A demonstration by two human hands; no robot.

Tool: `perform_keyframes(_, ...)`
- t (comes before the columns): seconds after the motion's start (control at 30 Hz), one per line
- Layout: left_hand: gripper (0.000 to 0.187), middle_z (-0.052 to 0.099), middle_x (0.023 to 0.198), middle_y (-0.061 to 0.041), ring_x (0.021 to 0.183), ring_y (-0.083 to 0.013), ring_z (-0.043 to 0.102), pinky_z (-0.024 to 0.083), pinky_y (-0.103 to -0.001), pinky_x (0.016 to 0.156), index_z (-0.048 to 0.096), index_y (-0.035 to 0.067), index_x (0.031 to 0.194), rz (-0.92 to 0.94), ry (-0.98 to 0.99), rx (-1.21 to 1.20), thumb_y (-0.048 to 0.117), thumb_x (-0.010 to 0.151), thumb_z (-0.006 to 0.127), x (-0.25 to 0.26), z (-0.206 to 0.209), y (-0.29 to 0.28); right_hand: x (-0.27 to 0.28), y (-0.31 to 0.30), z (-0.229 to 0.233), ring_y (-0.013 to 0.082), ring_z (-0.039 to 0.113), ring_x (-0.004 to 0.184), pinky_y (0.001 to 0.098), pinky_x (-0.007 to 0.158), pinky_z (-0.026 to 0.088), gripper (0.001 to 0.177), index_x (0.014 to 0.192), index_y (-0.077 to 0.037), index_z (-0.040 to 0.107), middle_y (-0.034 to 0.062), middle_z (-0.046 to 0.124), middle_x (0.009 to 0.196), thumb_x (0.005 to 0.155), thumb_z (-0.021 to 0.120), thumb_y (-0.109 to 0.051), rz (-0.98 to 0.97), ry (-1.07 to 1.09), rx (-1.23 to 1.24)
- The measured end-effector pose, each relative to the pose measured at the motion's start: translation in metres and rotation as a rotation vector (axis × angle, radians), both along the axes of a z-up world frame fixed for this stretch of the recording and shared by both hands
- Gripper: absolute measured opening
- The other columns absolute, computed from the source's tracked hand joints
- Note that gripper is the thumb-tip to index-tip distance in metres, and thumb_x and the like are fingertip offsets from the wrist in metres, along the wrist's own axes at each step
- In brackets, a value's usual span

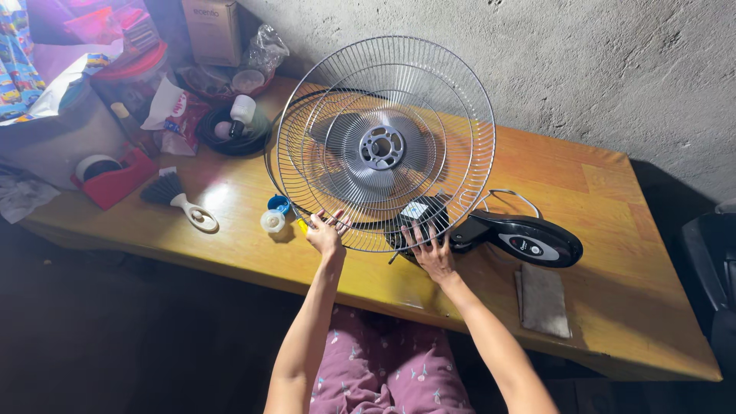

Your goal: The person assembles an electric fan on a wooden table. They attach the front grille to the motor housing, secure it with a plastic nut, then install the fan blades and tighten the blade nut.

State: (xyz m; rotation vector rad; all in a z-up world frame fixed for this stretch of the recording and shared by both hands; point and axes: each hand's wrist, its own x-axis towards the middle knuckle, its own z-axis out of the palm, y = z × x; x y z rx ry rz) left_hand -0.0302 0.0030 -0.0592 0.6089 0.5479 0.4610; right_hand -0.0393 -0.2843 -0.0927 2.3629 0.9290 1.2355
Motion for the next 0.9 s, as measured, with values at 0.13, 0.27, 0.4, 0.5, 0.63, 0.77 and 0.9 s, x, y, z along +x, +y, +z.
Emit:
perform_keyframes(0.13,0.037,0.071,0.102,-0.032,0.078,-0.0379,0.075,0.066,-0.046,0.063,0.047,-0.002,0.124,0.013,0.014,0.007,0.030,0.110,0.034,0.000,-0.002,0.002,-0.006,-0.003,-0.003,0.0417,0.044,0.140,0.0730,0.104,0.044,0.061,0.159,-0.020,0.042,0.0097,0.040,0.160,0.100,0.054,-0.025,-0.060,0.012,-0.021)
perform_keyframes(0.27,0.038,0.071,0.101,-0.032,0.077,-0.0374,0.076,0.066,-0.045,0.061,0.047,0.000,0.124,0.016,-0.014,0.048,0.032,0.109,0.033,0.000,0.006,0.006,-0.011,-0.001,0.007,0.0413,0.045,0.140,0.0717,0.104,0.046,0.060,0.158,-0.016,0.044,0.0111,0.042,0.160,0.099,0.056,-0.021,-0.064,-0.012,0.030)
perform_keyframes(0.4,0.038,0.072,0.102,-0.032,0.074,-0.0375,0.074,0.065,-0.044,0.059,0.047,0.000,0.125,0.001,-0.034,0.068,0.031,0.109,0.033,-0.001,0.019,0.000,-0.007,-0.009,0.033,0.0429,0.047,0.139,0.0631,0.100,0.048,0.062,0.154,-0.010,0.048,0.0148,0.047,0.154,0.092,0.058,-0.008,-0.160,0.107,0.107)
perform_keyframes(0.5,0.038,0.072,0.102,-0.031,0.073,-0.0375,0.075,0.065,-0.045,0.059,0.046,-0.001,0.124,-0.027,-0.049,0.055,0.032,0.109,0.033,0.001,0.037,-0.011,-0.001,-0.015,0.059,0.0427,0.050,0.136,0.0554,0.107,0.048,0.060,0.154,0.000,0.046,0.0210,0.052,0.151,0.095,0.058,-0.001,-0.033,0.176,0.377)
perform_keyframes(0.63,0.039,0.073,0.101,-0.031,0.071,-0.0372,0.074,0.065,-0.044,0.059,0.047,0.000,0.124,-0.064,-0.085,0.028,0.033,0.110,0.032,0.000,0.065,-0.025,0.005,-0.013,0.089,0.0409,0.050,0.138,0.0529,0.121,0.042,0.071,0.156,0.003,0.042,0.0216,0.053,0.146,0.087,0.061,0.004,-0.039,0.223,0.432)
perform_keyframes(0.77,0.039,0.073,0.102,-0.031,0.072,-0.0367,0.075,0.065,-0.044,0.060,0.047,-0.002,0.125,-0.097,-0.131,0.040,0.032,0.110,0.031,-0.009,0.090,-0.031,0.008,-0.005,0.111,0.0402,0.044,0.148,0.0495,0.123,0.036,0.084,0.156,0.009,0.032,0.0287,0.044,0.158,0.082,0.070,0.001,0.121,0.196,0.522)
perform_keyframes(0.9,0.041,0.073,0.101,-0.032,0.070,-0.0354,0.075,0.064,-0.042,0.058,0.048,-0.002,0.125,-0.101,-0.176,0.085,0.032,0.111,0.031,-0.018,0.112,-0.034,0.018,0.004,0.131,0.0427,0.038,0.153,0.0487,0.130,0.032,0.098,0.159,0.008,0.017,0.0297,0.035,0.163,0.084,0.079,-0.002,0.107,0.021,0.515)
